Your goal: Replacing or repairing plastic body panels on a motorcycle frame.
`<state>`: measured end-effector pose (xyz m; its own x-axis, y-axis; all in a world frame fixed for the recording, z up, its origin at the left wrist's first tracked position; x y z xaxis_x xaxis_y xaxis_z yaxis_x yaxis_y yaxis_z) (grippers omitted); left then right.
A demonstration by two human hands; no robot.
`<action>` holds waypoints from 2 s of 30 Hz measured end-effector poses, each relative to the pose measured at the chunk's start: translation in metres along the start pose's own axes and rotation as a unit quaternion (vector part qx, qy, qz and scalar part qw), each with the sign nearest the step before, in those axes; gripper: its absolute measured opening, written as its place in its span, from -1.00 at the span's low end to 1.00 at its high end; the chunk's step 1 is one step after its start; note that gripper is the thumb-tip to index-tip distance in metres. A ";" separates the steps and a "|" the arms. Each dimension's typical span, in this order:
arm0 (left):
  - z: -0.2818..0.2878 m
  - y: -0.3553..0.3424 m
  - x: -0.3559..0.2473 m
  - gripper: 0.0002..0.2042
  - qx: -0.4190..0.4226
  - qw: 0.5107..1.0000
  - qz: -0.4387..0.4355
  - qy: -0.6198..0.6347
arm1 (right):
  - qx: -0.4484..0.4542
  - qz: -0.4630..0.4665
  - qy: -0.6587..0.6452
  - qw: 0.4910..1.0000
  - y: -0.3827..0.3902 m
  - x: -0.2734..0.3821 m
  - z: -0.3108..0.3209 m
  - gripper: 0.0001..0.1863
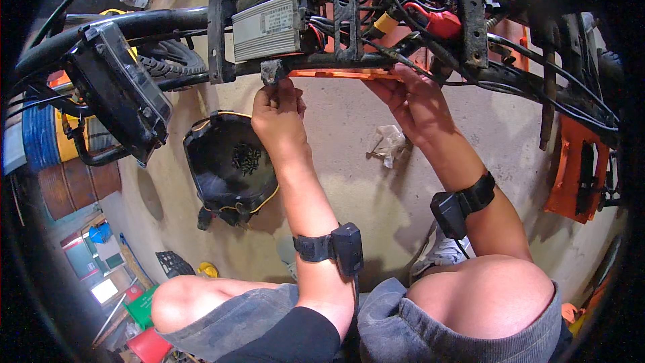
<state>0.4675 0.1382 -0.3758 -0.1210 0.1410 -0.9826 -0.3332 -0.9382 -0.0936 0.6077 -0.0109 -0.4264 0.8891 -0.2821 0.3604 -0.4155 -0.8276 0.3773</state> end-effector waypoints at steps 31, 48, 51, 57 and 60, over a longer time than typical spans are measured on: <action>-0.004 -0.002 0.004 -0.72 0.032 0.997 -0.066 -0.020 | -0.015 -0.012 -0.006 1.000 0.001 -0.001 0.005 -0.71; -0.004 -0.005 -0.004 -0.82 0.033 0.980 -0.105 -0.165 | -0.027 0.012 -0.058 0.998 -0.006 -0.005 0.012 -0.68; -0.008 -0.001 -0.003 -0.80 0.005 0.995 -0.096 -0.009 | -0.015 0.008 -0.041 0.999 -0.004 -0.003 0.010 -0.68; -0.014 0.002 0.016 -0.79 0.044 0.939 0.119 0.320 | -0.008 -0.016 -0.043 0.999 -0.004 -0.006 0.007 -0.71; 0.001 -0.007 0.007 -0.78 0.019 0.999 -0.001 0.027 | -0.004 -0.009 -0.022 1.000 -0.003 -0.003 0.004 -0.73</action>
<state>0.4681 0.1462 -0.3819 -0.0699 0.1256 -0.9896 -0.3684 -0.9252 -0.0913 0.6067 -0.0093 -0.4322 0.9045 -0.2879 0.3147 -0.3998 -0.8295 0.3901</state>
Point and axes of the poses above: each hand's wrist, its own y-axis away from the middle knuckle, its own z-axis out of the back of the hand, x = y × z, the point moved 7 cm from there along -y, towards the middle knuckle, and after that the axes turned 14 degrees about -z, right-handed, at the moved point
